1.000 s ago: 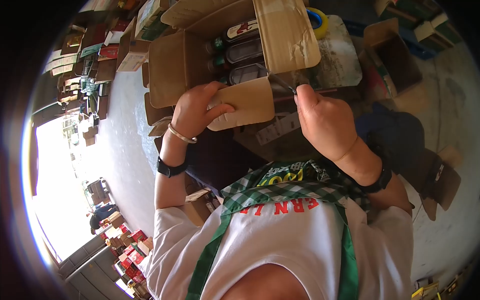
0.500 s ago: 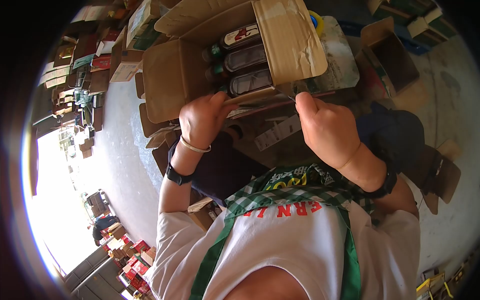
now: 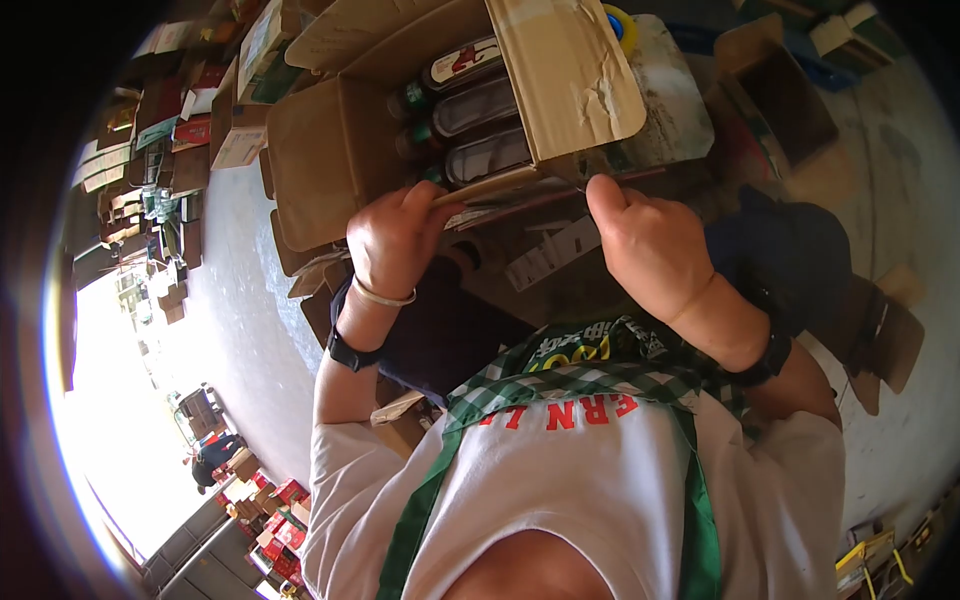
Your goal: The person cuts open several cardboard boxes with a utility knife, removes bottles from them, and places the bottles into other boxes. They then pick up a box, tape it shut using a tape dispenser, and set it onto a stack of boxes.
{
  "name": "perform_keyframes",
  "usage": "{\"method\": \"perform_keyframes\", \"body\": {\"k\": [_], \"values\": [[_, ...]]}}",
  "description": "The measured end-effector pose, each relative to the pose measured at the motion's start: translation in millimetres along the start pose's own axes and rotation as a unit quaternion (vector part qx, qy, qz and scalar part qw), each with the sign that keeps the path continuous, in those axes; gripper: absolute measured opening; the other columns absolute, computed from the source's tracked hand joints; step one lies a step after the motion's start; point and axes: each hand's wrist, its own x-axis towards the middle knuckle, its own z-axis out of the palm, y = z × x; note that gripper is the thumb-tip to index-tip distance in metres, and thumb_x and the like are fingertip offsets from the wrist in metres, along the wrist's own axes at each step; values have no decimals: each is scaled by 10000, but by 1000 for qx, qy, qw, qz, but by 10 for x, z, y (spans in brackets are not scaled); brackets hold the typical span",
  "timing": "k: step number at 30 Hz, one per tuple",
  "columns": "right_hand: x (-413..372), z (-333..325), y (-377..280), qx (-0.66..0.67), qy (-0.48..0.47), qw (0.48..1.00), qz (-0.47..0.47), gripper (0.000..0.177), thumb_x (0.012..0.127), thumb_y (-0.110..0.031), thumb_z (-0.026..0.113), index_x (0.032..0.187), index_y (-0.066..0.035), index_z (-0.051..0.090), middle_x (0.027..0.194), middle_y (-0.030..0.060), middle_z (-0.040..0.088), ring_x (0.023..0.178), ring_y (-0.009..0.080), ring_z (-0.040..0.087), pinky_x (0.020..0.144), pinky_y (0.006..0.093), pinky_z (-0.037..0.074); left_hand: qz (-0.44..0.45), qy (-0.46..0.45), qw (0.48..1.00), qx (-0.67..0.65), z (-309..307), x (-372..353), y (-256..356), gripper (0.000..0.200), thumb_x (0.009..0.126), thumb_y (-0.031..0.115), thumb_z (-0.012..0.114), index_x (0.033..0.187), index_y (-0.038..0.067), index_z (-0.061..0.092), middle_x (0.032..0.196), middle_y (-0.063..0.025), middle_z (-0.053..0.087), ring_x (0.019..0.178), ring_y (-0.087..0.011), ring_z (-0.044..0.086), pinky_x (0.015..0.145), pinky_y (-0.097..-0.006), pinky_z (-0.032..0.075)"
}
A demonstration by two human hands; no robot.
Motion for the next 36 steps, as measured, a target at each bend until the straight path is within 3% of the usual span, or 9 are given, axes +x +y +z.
{"method": "perform_keyframes", "body": {"k": [15, 20, 23, 25, 27, 30, 32, 34, 36], "values": [[-143, 487, 277, 74, 35, 997, -15, 150, 743, -29, 524, 876, -71, 466, 691, 121, 572, 603, 334, 581, 499, 428, 457, -54, 73, 995, 42, 85, -98, 56, 261, 711, 279, 720, 709, 116, 516, 606, -47, 546, 555, -250, 564, 477, -348, 438], [-496, 192, 407, 134, 19, 985, 106, 34, 872, -70, 493, 884, -46, 473, 708, 143, 595, 609, 332, 586, 505, 404, 452, -245, 102, 963, 51, 158, -74, 121, 259, 753, 355, 675, 758, 128, 550, 663, -73, 601, 624, -288, 601, 510, -379, 456], [-386, -18, 367, 368, 10, 904, 220, 152, 966, -173, 446, 935, -38, 508, 599, -38, 424, 531, 17, 399, 461, 195, 313, -357, 88, 928, 66, 311, 398, 448, 303, 805, 329, 628, 1039, 158, 538, 715, -94, 639, 648, -323, 620, 539, -413, 480], [-200, -108, 261, 423, 15, 877, 230, 143, 961, -158, 446, 928, -35, 511, 602, -14, 444, 534, 34, 422, 473, 209, 347, -304, 147, 941, 11, 383, 717, 755, 460, 770, 219, 648, 1174, 101, 464, 956, -164, 603, 811, -331, 609, 652, -410, 505], [-34, -182, 166, 488, 29, 838, 242, 142, 956, -124, 434, 907, -26, 524, 597, 14, 464, 526, 61, 444, 483, 226, 378, -149, 218, 964, -19, 286, 808, 1229, 594, 703, 175, 655, 1246, 50, 448, 1234, -203, 465, 1142, -389, 461, 994, -508, 333], [108, -304, 100, 260, 116, 957, 61, 128, 950, -110, 440, 913, -20, 524, 586, 22, 461, 516, 79, 452, 478, 236, 379, -55, 116, 991, -40, -434, 551, 1412, 493, 736, 126, 611, 1218, 81, 518, 1243, -124, 509, 1184, -294, 468, 1006, -531, 305], [145, -328, -41, 300, 99, 942, 115, 90, 926, -97, 477, 917, -24, 530, 567, 55, 493, 480, 161, 504, 465, 285, 400, -76, 4, 997, 2, -766, 442, 842, 512, 742, 134, 627, 1240, 116, 512, 1226, -86, 533, 1177, -260, 473, 1005, -485, 323], [165, -294, -163, 162, 92, 982, 11, 57, 888, -95, 528, 883, -39, 527, 570, 99, 519, 494, 258, 547, 467, 349, 420, -93, -80, 991, -50, -902, 353, 218, 563, 715, 183, 677, 1248, 130, 503, 1202, -83, 553, 1122, -282, 505, 991, -431, 352], [202, -175, -304, 103, 90, 989, -51, 106, 840, -107, 571, 795, -69, 483, 566, 109, 524, 508, 287, 561, 450, 386, 420, 43, -56, 996, -48, -548, 153, -480, 584, 690, 223, 711, 1232, 114, 520, 1131, -101, 589, 1043, -318, 534, 933, -397, 399]]}}
